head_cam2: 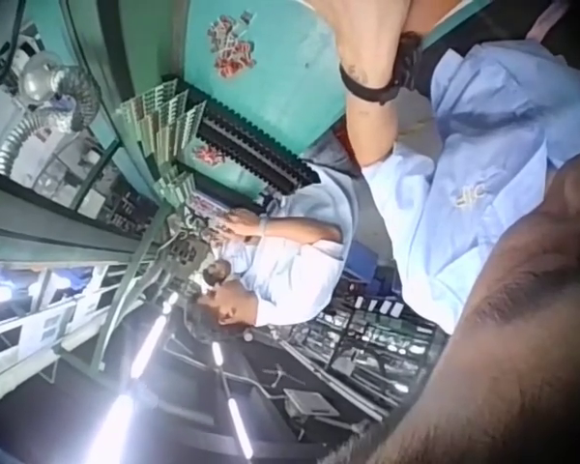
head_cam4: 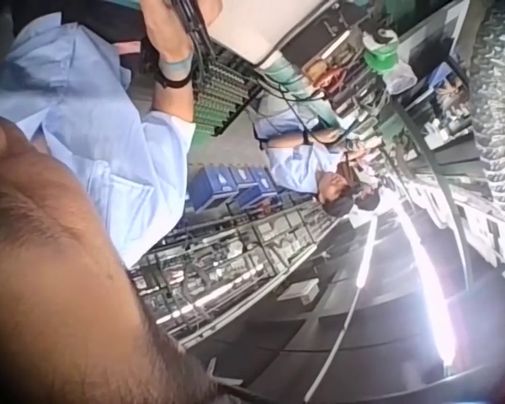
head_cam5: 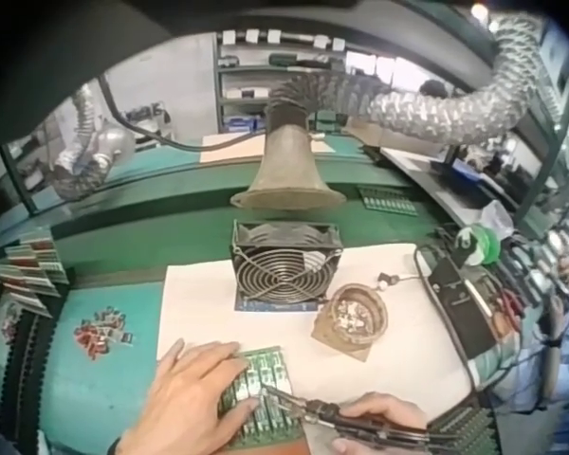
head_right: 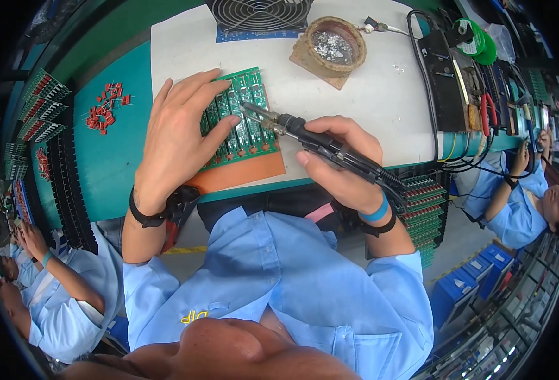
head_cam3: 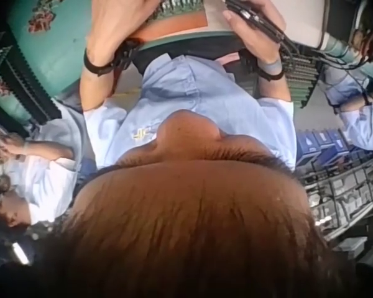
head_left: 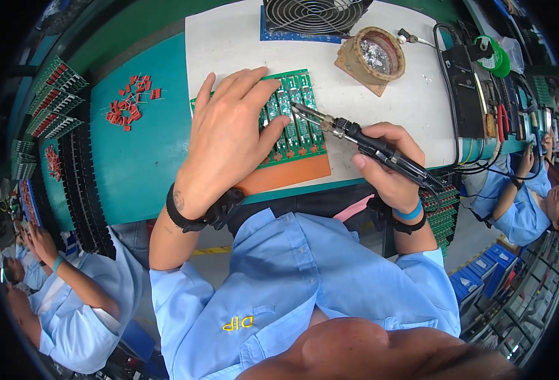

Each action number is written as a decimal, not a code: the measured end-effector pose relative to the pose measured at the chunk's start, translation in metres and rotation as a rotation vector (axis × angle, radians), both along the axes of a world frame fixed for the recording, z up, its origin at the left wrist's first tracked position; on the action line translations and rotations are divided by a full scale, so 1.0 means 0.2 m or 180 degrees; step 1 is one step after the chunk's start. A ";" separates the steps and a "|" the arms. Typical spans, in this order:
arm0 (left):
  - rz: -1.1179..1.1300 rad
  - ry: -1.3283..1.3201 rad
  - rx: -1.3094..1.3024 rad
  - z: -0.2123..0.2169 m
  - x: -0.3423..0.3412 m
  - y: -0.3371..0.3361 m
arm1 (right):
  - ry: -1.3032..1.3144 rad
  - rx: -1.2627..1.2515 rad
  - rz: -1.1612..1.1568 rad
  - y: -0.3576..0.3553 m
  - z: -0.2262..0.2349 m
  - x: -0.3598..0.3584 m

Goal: The person solders components onto a circuit board using a soldering iron, occasionally dipping the iron into a container. They then flip the board over, place a metal plate against it, and resume soldering components onto another board.

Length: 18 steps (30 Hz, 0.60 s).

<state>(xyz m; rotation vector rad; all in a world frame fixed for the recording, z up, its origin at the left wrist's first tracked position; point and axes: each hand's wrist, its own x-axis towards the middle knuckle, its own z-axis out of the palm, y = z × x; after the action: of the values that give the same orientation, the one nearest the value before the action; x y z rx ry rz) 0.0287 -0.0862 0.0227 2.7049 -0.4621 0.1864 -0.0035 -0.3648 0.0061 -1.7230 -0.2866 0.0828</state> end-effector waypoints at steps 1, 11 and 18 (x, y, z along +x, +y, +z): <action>0.0001 0.0008 -0.0011 0.00 0.00 0.00 | -0.0005 -0.0041 0.0026 0.00 0.00 0.00; 0.0008 -0.0016 -0.0168 -0.02 0.00 0.00 | 0.0031 -0.0054 0.0133 -0.02 0.02 0.02; 0.0019 0.0056 -0.0144 -0.01 0.00 0.00 | -0.0068 -0.0047 0.0144 -0.01 0.01 0.02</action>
<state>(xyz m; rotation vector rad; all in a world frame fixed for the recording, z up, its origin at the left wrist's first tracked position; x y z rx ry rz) 0.0284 -0.0853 0.0206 2.6618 -0.4396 0.1726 0.0012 -0.3660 0.0072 -1.7333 -0.3416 0.1001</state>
